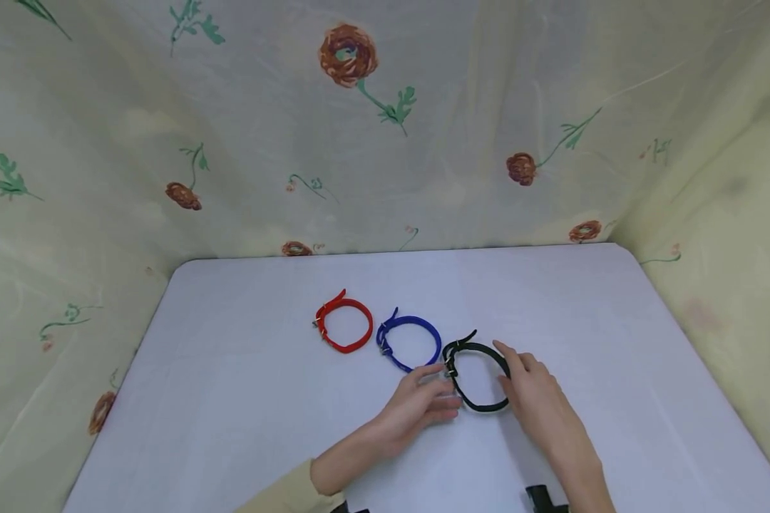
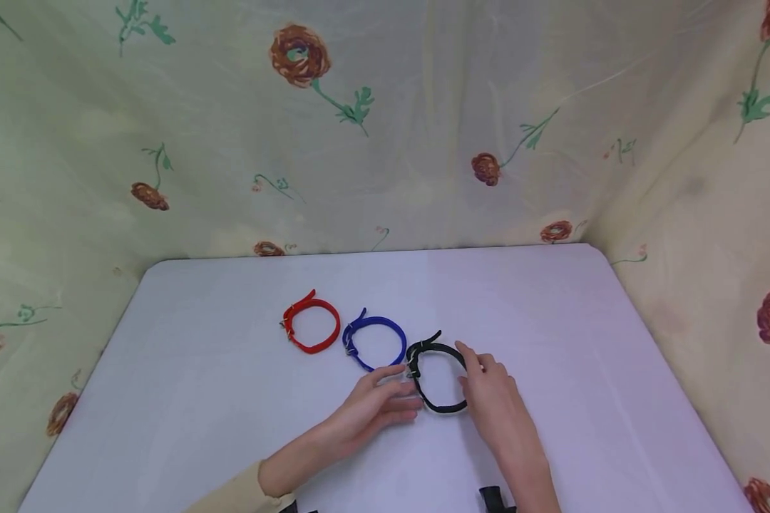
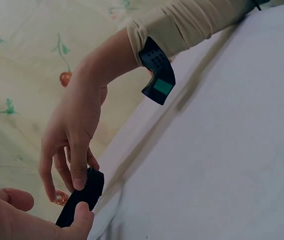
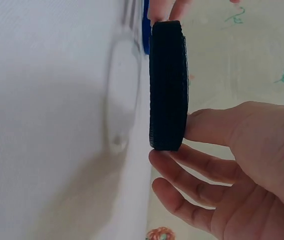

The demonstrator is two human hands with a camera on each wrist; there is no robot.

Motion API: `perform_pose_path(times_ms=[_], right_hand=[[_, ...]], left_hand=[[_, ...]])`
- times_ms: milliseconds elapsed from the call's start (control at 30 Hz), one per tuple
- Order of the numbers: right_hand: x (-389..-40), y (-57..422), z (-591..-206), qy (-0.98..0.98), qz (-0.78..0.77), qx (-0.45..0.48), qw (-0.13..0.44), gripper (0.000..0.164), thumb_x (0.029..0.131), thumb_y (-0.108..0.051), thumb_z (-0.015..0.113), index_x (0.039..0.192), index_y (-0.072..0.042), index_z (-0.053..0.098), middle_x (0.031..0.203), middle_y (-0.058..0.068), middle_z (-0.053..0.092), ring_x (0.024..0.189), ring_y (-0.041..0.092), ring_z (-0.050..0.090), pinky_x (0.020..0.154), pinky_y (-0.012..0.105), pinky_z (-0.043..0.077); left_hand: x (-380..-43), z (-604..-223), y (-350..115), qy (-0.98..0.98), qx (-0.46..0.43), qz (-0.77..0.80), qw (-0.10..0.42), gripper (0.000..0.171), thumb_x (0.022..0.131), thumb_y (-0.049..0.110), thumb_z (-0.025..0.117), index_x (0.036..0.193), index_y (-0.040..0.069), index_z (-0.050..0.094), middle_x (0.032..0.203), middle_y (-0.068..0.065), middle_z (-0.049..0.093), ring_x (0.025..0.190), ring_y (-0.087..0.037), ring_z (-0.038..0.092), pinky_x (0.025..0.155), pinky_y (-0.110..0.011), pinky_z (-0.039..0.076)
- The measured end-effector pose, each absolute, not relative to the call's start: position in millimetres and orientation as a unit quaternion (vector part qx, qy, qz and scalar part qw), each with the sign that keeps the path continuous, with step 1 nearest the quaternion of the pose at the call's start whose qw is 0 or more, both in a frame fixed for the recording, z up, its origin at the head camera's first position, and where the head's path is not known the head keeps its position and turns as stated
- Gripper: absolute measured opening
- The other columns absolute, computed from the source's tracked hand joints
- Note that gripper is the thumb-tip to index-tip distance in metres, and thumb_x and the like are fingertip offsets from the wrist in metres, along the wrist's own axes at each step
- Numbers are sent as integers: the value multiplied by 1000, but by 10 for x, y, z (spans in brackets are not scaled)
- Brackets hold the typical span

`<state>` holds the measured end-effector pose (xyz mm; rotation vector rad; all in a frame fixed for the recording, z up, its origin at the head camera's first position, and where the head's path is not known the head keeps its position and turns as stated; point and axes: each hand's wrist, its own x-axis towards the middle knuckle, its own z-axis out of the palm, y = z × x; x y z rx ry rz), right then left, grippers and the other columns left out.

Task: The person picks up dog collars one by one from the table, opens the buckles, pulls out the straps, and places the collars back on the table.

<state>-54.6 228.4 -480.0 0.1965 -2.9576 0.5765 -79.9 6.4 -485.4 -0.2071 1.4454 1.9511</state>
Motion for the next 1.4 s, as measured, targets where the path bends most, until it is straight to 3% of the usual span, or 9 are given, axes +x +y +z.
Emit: perform_pose_path(times_ms=[267, 533, 867, 1100, 1267, 1400], right_hand=[[-491, 2195, -4742, -965, 219, 97, 108, 58, 97, -4, 77, 151, -6, 55, 115, 19, 72, 97, 35, 71, 82, 54, 59], [-447, 2073, -4699, -959, 210, 122, 144, 62, 94, -5, 83, 150, -9, 57, 114, 15, 72, 91, 29, 70, 76, 48, 59], [-361, 1877, -4626, -958, 216, 135, 134, 61, 96, -13, 82, 151, -12, 57, 119, 11, 72, 84, 20, 67, 74, 42, 58], [-291, 1715, -4598, -956, 232, 134, 120, 67, 96, -16, 83, 155, -15, 52, 122, 9, 68, 86, 15, 63, 72, 37, 58], [-265, 1620, -4612, -949, 258, 135, 117, 71, 96, -15, 82, 159, -19, 49, 122, 6, 67, 93, 17, 68, 76, 37, 60], [-257, 1559, -4628, -943, 278, 141, 121, 72, 96, -14, 82, 160, -21, 48, 121, 4, 66, 100, 20, 73, 74, 32, 60]], left_hand=[[-714, -4808, -96, 527, -91, 774, 339, 69, 104, 13, 63, 165, 1, 33, 147, -25, 60, 120, -30, 76, 105, -41, 62], [-611, -4714, -181, 569, -77, 750, 327, 72, 103, 23, 68, 164, 2, 35, 141, -20, 63, 116, -28, 78, 101, -36, 63], [-442, -4689, -355, 653, -64, 690, 305, 54, 106, 29, 65, 152, 12, 43, 137, -15, 62, 105, -19, 78, 95, -34, 65], [-343, -4647, -402, 700, -81, 668, 239, 52, 108, 33, 65, 154, 21, 43, 135, -14, 65, 100, -18, 73, 83, -37, 66], [-312, -4654, -480, 745, -59, 634, 198, 53, 111, 44, 59, 155, 23, 40, 133, -13, 71, 98, -21, 71, 79, -35, 61], [-305, -4655, -525, 794, -34, 588, 151, 47, 111, 54, 52, 148, 25, 48, 125, -9, 76, 94, -19, 71, 78, -34, 56]])
